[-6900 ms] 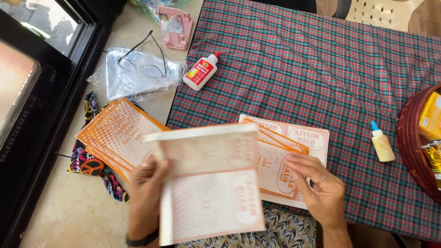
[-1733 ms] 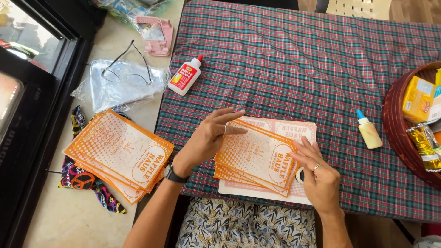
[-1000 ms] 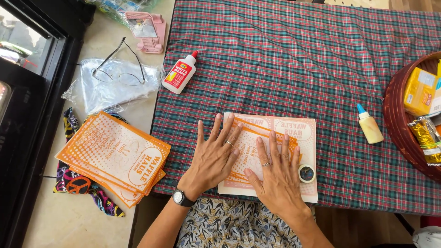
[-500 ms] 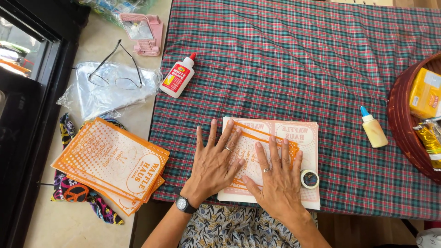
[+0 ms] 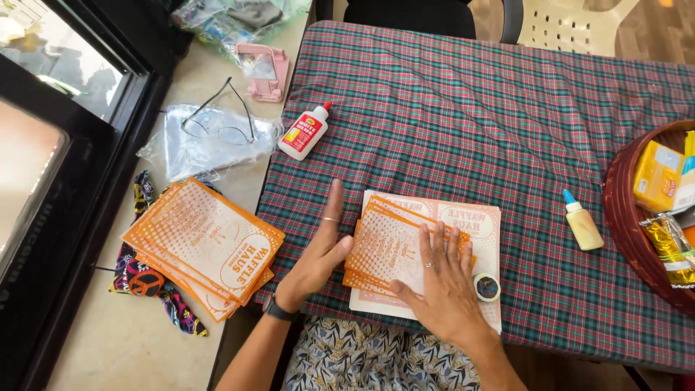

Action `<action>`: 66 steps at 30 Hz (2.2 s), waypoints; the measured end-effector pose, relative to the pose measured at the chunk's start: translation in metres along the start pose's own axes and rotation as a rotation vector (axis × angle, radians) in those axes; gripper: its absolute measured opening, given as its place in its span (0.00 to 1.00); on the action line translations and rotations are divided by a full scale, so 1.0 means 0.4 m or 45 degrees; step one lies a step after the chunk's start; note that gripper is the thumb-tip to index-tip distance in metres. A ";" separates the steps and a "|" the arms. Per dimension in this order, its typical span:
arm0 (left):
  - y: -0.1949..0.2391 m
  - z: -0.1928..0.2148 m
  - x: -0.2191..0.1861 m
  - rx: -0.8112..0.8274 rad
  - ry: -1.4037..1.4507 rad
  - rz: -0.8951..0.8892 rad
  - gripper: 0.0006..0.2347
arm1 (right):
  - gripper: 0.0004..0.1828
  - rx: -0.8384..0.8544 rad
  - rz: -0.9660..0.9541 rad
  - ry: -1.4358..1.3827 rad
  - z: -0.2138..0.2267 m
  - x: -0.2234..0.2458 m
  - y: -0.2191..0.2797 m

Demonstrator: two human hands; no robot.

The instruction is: Folding and stacking paper waffle bags at a manual workstation.

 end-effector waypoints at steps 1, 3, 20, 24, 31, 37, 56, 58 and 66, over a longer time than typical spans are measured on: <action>0.017 -0.025 -0.013 -0.003 -0.005 -0.006 0.37 | 0.58 -0.006 0.005 0.002 0.021 0.000 -0.002; 0.080 0.002 -0.064 -0.684 -0.725 -0.010 0.23 | 0.45 -0.113 0.024 -0.158 0.075 -0.004 -0.003; 0.281 -0.400 0.176 -0.643 1.118 1.252 0.16 | 0.28 0.003 0.086 -0.421 0.019 0.016 -0.024; 0.350 -0.344 0.254 -0.526 0.088 0.941 0.22 | 0.40 0.196 -0.190 -0.886 0.022 -0.018 0.003; 0.103 -0.182 -0.212 -0.270 -0.361 -0.277 0.14 | 0.22 -0.418 0.583 -1.503 0.232 0.043 0.069; 0.040 -0.175 -0.104 -0.416 -0.238 -0.066 0.17 | 0.27 -0.471 0.373 -1.561 0.113 -0.008 0.045; 0.015 -0.211 -0.102 -0.634 -0.050 -0.252 0.15 | 0.49 -0.683 0.526 -1.635 0.248 -0.003 0.040; 0.016 -0.213 -0.096 -0.613 -0.055 -0.233 0.15 | 0.52 -0.692 0.515 -1.677 0.240 -0.021 0.037; 0.030 -0.170 -0.254 -0.500 0.088 -0.253 0.33 | 0.07 -0.869 0.621 -1.811 0.248 -0.021 0.085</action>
Point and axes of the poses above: each hand's wrist, its own y-axis away from the middle knuckle, its own z-axis out of the back of the hand, x = y × z, the point moved 7 cm from there along -y, towards the middle knuckle, and after that the axes turned 3 degrees about x, right-handed, at the moved point
